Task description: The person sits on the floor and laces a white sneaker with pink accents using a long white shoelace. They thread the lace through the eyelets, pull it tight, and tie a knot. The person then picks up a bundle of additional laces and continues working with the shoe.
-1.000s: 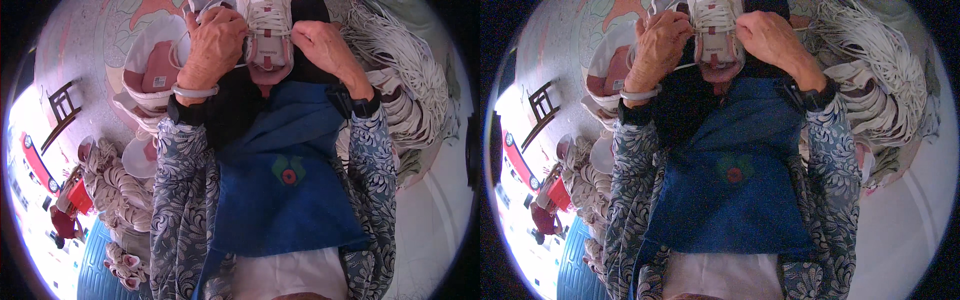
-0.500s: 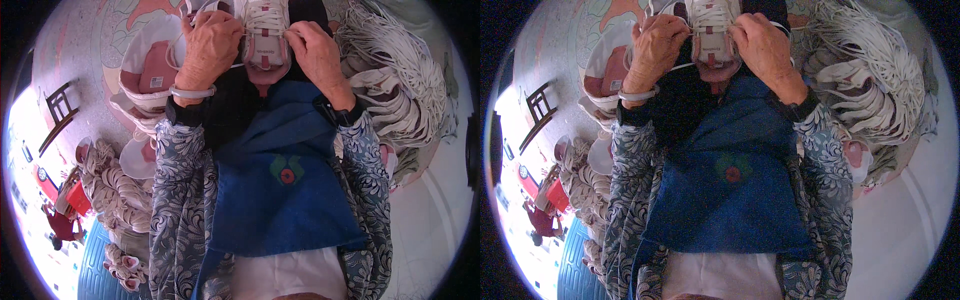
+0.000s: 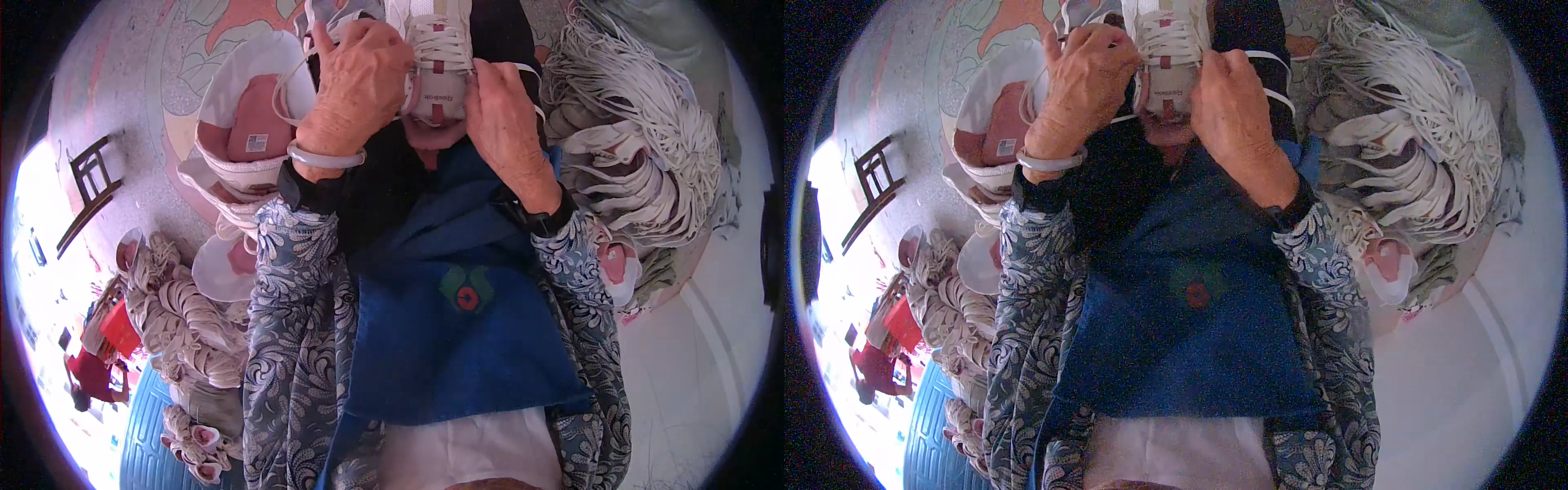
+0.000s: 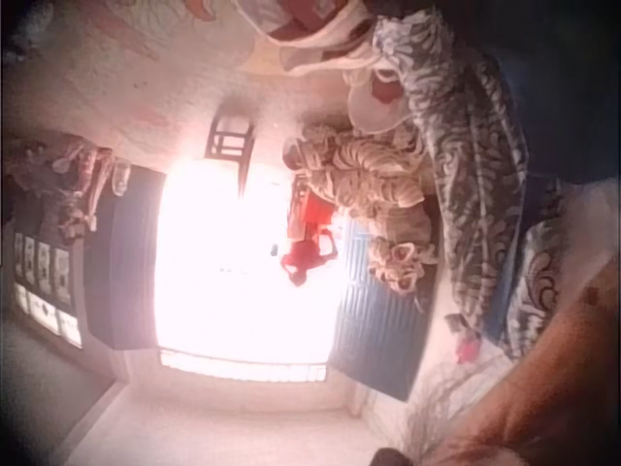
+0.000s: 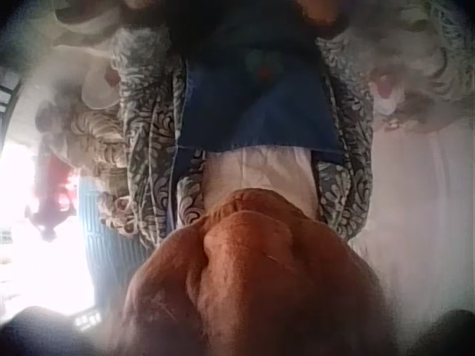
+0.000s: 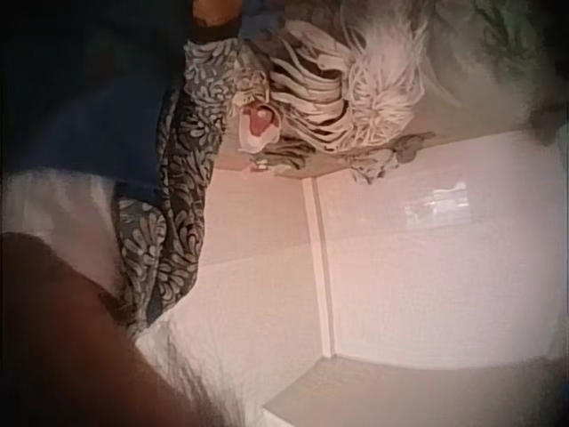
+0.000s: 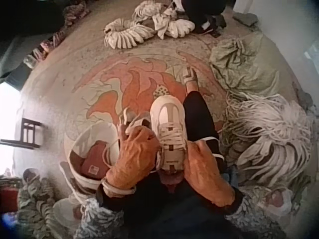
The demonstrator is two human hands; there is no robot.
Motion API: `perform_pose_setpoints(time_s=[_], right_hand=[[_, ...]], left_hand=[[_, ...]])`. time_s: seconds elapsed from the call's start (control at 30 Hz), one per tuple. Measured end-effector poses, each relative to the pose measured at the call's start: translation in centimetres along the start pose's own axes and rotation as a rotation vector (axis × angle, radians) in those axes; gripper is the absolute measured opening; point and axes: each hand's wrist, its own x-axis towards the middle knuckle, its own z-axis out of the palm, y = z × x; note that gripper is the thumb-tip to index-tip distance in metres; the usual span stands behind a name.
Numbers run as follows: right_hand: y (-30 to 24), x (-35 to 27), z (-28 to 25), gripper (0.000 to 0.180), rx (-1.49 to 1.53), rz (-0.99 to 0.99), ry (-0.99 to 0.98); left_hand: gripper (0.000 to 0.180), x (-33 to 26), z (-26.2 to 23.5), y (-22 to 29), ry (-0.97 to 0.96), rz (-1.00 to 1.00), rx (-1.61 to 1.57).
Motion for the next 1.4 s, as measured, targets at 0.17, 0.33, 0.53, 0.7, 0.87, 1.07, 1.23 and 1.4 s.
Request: perform_pose_setpoints(time_s=[0.17,0.33,0.53,0.7,0.87,1.07,1.23,1.4], right_hand=[[-0.3,0.0,-0.2,0.026,0.208,0.021,0.059],[-0.3,-0.1,-0.4,0.026,-0.046,-0.192,0.016],[0.1,1.2,-0.4,0.017,-0.252,-0.328,-0.002],[-0.2,3.3,-0.9,0.008,-0.236,-0.493,0.155],[-2.6,1.7,-1.0,0.009,0.159,-0.471,0.085],[-5.3,1.0,-0.2,0.017,0.345,-0.124,-0.252],[-1.9,2.2,3.6,0.033,-0.027,-0.275,-0.099],[-0.4,3.7,3.5,0.041,-0.076,-0.226,-0.097]], left_hand=[[0.015,-0.8,0.6,-0.2,0.056,-0.181,-0.222],[0.013,-1.1,0.6,1.2,0.132,-0.232,-0.093],[0.018,-2.4,0.5,2.5,0.087,-0.138,0.11],[0.034,-1.9,2.2,3.2,0.106,-0.136,0.25],[0.033,-2.6,4.0,3.0,0.014,-0.18,0.142],[0.023,-2.9,4.1,2.9,0.472,-0.326,0.013],[0.02,-2.5,4.0,2.5,0.383,-0.335,-0.055],[0.022,-0.9,5.8,1.5,0.277,-0.31,-0.051]])
